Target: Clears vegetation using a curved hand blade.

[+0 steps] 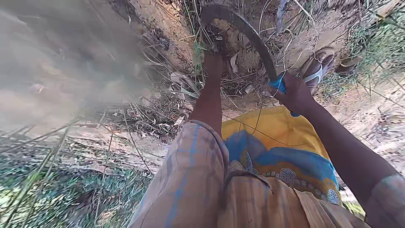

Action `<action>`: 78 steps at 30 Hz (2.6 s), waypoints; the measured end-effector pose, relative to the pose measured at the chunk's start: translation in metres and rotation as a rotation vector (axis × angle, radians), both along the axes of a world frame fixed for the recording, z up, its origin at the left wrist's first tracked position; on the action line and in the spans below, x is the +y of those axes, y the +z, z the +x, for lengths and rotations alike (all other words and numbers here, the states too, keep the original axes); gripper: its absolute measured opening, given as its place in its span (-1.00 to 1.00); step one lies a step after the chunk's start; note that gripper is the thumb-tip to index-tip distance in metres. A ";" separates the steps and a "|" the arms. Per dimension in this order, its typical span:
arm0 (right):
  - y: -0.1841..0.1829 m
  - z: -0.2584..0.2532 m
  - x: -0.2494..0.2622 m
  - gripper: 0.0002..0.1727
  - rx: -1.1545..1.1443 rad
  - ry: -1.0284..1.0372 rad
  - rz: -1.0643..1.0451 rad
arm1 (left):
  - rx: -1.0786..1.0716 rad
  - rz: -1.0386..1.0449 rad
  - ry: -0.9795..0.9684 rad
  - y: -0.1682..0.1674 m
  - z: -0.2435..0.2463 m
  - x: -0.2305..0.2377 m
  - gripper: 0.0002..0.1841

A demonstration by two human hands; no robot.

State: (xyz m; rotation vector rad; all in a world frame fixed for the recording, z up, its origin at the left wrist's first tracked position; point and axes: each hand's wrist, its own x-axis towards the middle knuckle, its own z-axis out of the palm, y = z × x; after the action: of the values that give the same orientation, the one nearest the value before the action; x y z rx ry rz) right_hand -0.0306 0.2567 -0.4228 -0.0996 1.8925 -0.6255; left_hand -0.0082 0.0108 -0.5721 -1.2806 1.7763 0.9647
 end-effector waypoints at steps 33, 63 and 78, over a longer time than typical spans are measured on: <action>0.081 0.035 0.077 -0.39 0.258 -0.296 0.079 | 0.392 0.001 -0.320 0.078 -0.087 0.000 -0.36; 0.131 0.103 0.138 -0.35 0.268 -0.593 0.191 | 0.247 0.283 -1.231 0.161 -0.072 0.085 -0.60; 0.082 0.076 0.109 -0.45 0.311 -0.921 -0.005 | 0.506 -0.065 -0.060 0.111 -0.166 0.160 -0.30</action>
State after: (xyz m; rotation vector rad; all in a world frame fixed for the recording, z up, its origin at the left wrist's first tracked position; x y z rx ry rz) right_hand 0.0453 0.3653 -0.3406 0.7511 2.1948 -1.2794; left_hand -0.1741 0.1709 -0.4606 -1.0730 2.2281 1.2872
